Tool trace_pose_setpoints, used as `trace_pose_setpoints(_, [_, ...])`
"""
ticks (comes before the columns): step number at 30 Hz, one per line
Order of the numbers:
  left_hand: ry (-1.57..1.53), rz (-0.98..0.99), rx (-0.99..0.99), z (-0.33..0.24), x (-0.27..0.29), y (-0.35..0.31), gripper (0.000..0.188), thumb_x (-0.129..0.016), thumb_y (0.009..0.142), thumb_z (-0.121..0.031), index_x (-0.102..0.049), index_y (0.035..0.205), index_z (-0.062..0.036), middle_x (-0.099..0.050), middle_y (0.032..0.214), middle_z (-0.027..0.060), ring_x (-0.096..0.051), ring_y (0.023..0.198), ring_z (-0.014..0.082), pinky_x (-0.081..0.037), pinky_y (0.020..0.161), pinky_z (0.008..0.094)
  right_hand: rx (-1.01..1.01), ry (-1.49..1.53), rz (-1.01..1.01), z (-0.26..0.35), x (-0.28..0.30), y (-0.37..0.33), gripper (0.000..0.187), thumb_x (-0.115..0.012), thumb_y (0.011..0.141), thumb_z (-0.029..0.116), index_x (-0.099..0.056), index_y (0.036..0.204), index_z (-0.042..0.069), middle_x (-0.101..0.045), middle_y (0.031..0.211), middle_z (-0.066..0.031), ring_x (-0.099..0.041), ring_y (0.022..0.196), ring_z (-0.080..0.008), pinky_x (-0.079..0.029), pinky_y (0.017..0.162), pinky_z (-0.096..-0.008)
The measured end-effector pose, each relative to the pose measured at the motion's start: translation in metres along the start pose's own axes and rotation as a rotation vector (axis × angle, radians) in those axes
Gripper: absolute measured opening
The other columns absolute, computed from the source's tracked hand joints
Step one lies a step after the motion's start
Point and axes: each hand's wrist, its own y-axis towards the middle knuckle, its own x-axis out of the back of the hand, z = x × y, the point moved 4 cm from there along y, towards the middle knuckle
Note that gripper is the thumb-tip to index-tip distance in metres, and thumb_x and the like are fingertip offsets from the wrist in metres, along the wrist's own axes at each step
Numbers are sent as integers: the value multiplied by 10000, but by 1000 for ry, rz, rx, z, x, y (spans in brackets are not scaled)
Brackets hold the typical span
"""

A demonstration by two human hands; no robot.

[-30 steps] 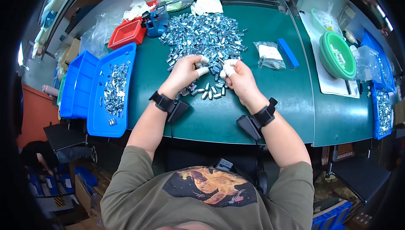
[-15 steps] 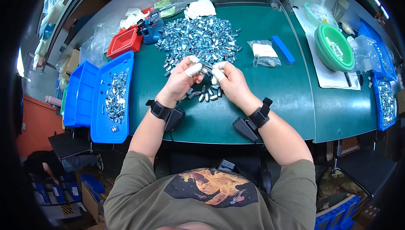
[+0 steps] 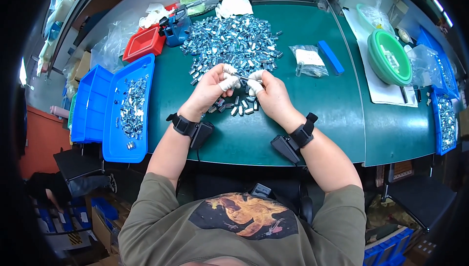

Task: The person picks up a metal component and a white plastic piece from the table, fits them together by hand, and places the assembled unit into a blue tray, repeating the process.

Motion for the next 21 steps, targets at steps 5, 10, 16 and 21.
trace_pose_setpoints(5, [-57,-16,-9,6,1,2,135,-572,794,-120,-477,874,-66,-550,711,-15,-477,534,25,-356,468,137,42,-61,-14,-1,-1,0,91,-483,845,72,-506,903,5,-513,705,12,-463,602,-44,-373,522,-180])
trace_pose_setpoints(10, [81,31,-62,4,3,-2,142,-622,749,-74,-492,807,-60,-550,703,-13,-500,554,32,-385,473,147,21,-104,73,-6,4,1,119,-476,859,134,-530,857,28,-492,670,34,-425,557,-33,-339,486,-176])
trace_pose_setpoints(16, [215,42,-168,4,2,-5,161,-649,715,-38,-495,761,-54,-553,702,-7,-516,573,37,-404,478,156,-272,122,196,4,4,-3,160,-475,854,173,-548,794,43,-481,633,36,-401,537,-38,-327,479,-193])
trace_pose_setpoints(21, [95,-13,-141,1,-1,-5,146,-635,727,-33,-504,787,-51,-563,715,6,-513,560,43,-407,477,158,-275,159,180,2,-1,-4,167,-454,873,196,-535,801,69,-446,611,64,-359,509,-12,-273,443,-162])
